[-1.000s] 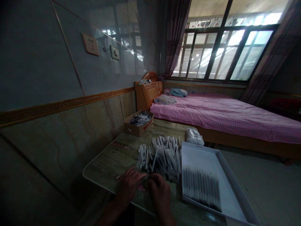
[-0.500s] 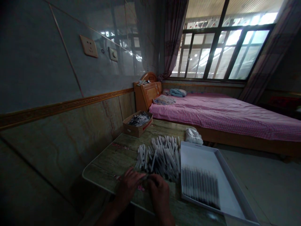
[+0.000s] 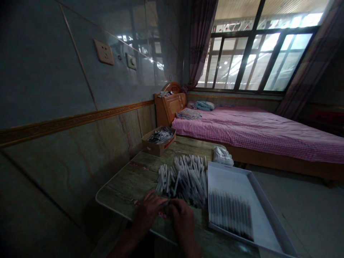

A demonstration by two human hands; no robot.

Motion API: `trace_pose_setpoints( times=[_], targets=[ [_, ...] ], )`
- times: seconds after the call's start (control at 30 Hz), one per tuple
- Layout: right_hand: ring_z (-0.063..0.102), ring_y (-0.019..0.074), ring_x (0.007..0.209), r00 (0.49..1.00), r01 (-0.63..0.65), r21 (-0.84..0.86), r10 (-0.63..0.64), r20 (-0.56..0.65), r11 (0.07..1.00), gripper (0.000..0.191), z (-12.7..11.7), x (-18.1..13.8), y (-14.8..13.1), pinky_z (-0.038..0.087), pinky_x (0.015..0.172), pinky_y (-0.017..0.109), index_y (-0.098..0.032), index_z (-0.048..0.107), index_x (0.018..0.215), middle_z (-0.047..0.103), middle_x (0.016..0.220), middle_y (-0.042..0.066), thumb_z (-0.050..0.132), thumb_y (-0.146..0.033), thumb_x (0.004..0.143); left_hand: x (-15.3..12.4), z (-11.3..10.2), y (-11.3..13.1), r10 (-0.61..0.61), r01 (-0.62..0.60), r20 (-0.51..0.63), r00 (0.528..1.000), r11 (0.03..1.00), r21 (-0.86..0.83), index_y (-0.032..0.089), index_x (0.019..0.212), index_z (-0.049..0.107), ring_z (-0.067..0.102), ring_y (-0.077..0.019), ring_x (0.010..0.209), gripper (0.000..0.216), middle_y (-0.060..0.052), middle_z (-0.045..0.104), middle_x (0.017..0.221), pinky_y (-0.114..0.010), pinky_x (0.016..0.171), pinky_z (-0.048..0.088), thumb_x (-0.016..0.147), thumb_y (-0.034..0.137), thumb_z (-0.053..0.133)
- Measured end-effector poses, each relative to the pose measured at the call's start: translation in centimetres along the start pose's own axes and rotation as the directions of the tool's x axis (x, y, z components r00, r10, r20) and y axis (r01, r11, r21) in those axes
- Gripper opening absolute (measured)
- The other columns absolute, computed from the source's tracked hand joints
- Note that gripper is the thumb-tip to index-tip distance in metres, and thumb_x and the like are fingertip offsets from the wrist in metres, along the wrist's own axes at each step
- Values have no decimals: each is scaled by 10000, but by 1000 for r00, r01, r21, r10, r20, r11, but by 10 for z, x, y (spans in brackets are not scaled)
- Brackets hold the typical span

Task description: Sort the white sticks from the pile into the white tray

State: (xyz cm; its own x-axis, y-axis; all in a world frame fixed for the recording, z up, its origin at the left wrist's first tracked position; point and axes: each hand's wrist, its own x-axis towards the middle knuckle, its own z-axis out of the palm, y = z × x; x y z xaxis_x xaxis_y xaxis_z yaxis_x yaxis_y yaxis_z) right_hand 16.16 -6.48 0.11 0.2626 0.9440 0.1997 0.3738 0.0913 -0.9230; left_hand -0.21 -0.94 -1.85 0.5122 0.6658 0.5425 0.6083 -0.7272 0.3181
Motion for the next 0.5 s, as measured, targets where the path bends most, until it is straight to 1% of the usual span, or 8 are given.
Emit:
trace_pose_setpoints(
  times=[0.07,0.17,0.3,0.37,0.43,0.5],
  targets=[
    [680,173,795,1000,30,-60,-31,-4,998,205,1,0,3,501,742,250,-253,709,808,741,835,17,507,-286,807,-1,0,0,4,-4,5,1000,1000,-10,283,1078,678,701,-178,857,348,21,753,883,-500,1015,475,891,37,517],
    [677,168,783,997,76,-135,-76,2,988,202,2,0,6,494,736,246,-251,702,822,734,830,18,501,-269,819,-1,0,-1,24,-24,3,1000,1000,-8,264,1063,678,703,-170,811,333,17,743,840,-499,1023,472,899,40,495],
    [676,173,768,995,104,-195,-100,30,975,204,3,-1,7,489,713,245,-246,680,822,731,823,32,481,-280,846,-2,1,-3,71,-71,-35,997,997,-1,242,995,675,695,-159,744,273,23,717,761,-473,1019,480,915,70,479],
    [670,169,724,993,118,-247,-111,42,962,214,5,-2,11,478,680,239,-246,659,812,720,789,32,463,-304,875,-3,3,-3,78,-77,-66,995,997,8,240,957,668,689,-154,718,260,30,704,731,-460,1008,486,917,72,475],
    [658,161,671,989,145,-326,-135,55,934,244,9,-3,21,459,638,230,-251,635,787,705,746,27,444,-338,912,-4,7,-4,73,-70,-93,993,997,30,242,916,661,678,-150,688,253,37,693,707,-454,1004,485,915,71,475],
    [655,161,640,984,177,-414,-170,54,893,272,16,-1,39,438,592,226,-255,622,775,704,734,33,434,-371,934,-5,11,-6,89,-85,-106,990,995,44,244,895,655,672,-150,680,236,38,690,703,-454,1012,478,912,84,483]
  ],
)
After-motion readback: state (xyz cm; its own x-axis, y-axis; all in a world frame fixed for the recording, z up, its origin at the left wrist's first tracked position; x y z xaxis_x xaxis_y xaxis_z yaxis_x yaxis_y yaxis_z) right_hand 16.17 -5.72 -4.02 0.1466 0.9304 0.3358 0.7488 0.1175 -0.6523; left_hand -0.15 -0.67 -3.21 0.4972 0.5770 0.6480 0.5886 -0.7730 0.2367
